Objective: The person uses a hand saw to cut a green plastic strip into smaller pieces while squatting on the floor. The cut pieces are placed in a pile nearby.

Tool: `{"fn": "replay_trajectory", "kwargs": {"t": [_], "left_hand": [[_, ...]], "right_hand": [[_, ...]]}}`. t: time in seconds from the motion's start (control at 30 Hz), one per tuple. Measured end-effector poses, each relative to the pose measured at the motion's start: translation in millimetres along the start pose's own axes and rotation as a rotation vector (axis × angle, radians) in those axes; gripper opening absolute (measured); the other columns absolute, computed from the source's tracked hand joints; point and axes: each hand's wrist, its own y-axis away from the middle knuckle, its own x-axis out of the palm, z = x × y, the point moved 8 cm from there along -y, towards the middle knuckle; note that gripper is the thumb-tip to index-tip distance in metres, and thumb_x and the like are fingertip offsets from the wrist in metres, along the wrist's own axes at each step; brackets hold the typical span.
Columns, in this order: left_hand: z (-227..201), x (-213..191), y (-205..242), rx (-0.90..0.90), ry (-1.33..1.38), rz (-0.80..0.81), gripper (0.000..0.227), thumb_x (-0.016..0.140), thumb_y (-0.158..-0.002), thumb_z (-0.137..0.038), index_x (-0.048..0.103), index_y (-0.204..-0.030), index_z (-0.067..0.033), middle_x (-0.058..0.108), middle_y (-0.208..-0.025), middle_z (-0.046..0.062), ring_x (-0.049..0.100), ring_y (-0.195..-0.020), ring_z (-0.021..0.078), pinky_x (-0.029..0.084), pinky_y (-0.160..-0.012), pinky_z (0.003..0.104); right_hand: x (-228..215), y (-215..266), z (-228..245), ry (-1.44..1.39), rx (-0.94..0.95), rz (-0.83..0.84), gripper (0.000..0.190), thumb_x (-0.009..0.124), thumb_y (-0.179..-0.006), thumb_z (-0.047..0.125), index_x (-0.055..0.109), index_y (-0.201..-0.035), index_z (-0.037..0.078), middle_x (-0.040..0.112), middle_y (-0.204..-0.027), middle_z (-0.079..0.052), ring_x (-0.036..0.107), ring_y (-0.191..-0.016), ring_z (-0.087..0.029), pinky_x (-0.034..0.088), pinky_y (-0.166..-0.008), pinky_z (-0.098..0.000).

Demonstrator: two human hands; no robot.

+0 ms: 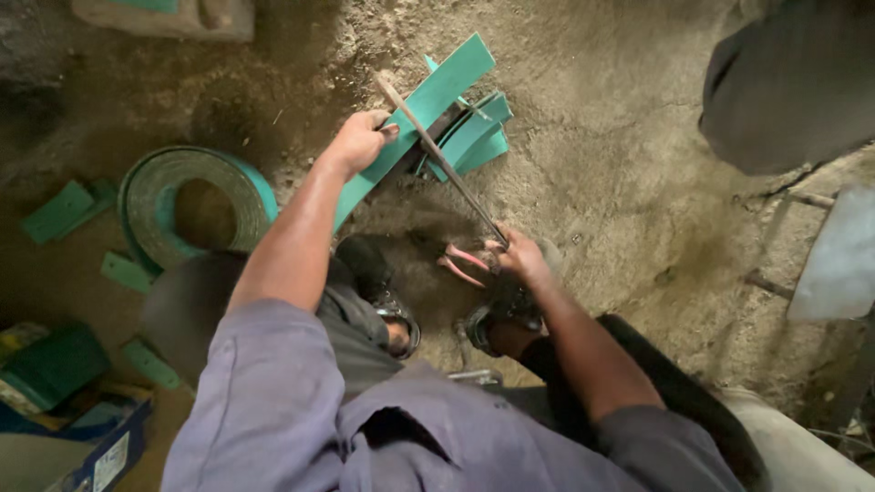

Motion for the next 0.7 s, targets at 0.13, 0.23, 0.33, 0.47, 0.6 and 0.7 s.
{"fn": "replay_trajectory", "kwargs": {"t": [0.13,0.23,0.33,0.47,0.6,0.7], "left_hand": [[5,-5,-18,-0.051,0.019,-0.031,0.009,0.068,-0.096,-0.013,0.070,-0.099,-0.0052,0.060,-0.080,-0.005,0.049,-0.078,0.0086,0.044,-0.069,0.029],[22,-9,-19,0.010,-0.003,-0.087,0.015,0.069,-0.088,-0.011,0.072,-0.102,-0.0058,0.070,-0.085,0.000,0.057,-0.081,0.0108,0.048,-0.073,0.030],[16,-2,-8,0.097,-0.207,-0.053,0.023,0.060,-0.081,-0.006,0.074,-0.099,-0.0045,0.073,-0.088,0.010,0.064,-0.084,0.0177,0.052,-0.075,0.035],[-17,-13,-21,0.103,-0.129,-0.143,0.022,0.070,-0.085,-0.018,0.076,-0.103,-0.0061,0.077,-0.093,0.010,0.067,-0.088,0.0190,0.052,-0.081,0.037],[32,2,10,-0.058,-0.141,-0.104,0.025,0.069,-0.090,-0.023,0.077,-0.105,-0.0047,0.078,-0.095,0.014,0.067,-0.089,0.0224,0.052,-0.082,0.040],[26,-3,-5,-0.001,-0.130,-0.097,0.028,0.070,-0.089,-0.026,0.076,-0.108,-0.0063,0.078,-0.100,0.012,0.068,-0.093,0.0200,0.052,-0.086,0.037]], "right_hand": [[-11,-8,10,0.014,-0.097,-0.131,0.060,0.074,-0.090,0.040,0.061,-0.135,0.003,0.066,-0.127,-0.024,0.063,-0.117,-0.042,0.050,-0.099,-0.0448],[-1,-11,0,0.032,-0.030,-0.146,0.047,0.072,-0.092,0.039,0.066,-0.124,0.005,0.069,-0.119,-0.021,0.065,-0.113,-0.042,0.052,-0.097,-0.0453],[19,-3,-23,-0.049,0.359,0.068,0.032,0.065,-0.096,0.034,0.071,-0.111,0.006,0.074,-0.109,-0.022,0.070,-0.102,-0.041,0.056,-0.087,-0.0483],[-22,-28,23,-0.010,0.087,-0.053,0.041,0.070,-0.089,0.035,0.069,-0.123,0.013,0.070,-0.114,-0.023,0.066,-0.106,-0.043,0.054,-0.088,-0.0497],[-11,27,24,0.044,0.052,-0.027,0.052,0.070,-0.082,0.024,0.063,-0.132,0.013,0.071,-0.116,-0.022,0.067,-0.106,-0.041,0.054,-0.089,-0.0480],[-21,13,27,0.114,-0.084,-0.070,0.057,0.067,-0.082,0.016,0.059,-0.138,0.013,0.072,-0.116,-0.021,0.068,-0.107,-0.040,0.054,-0.091,-0.0468]]}}
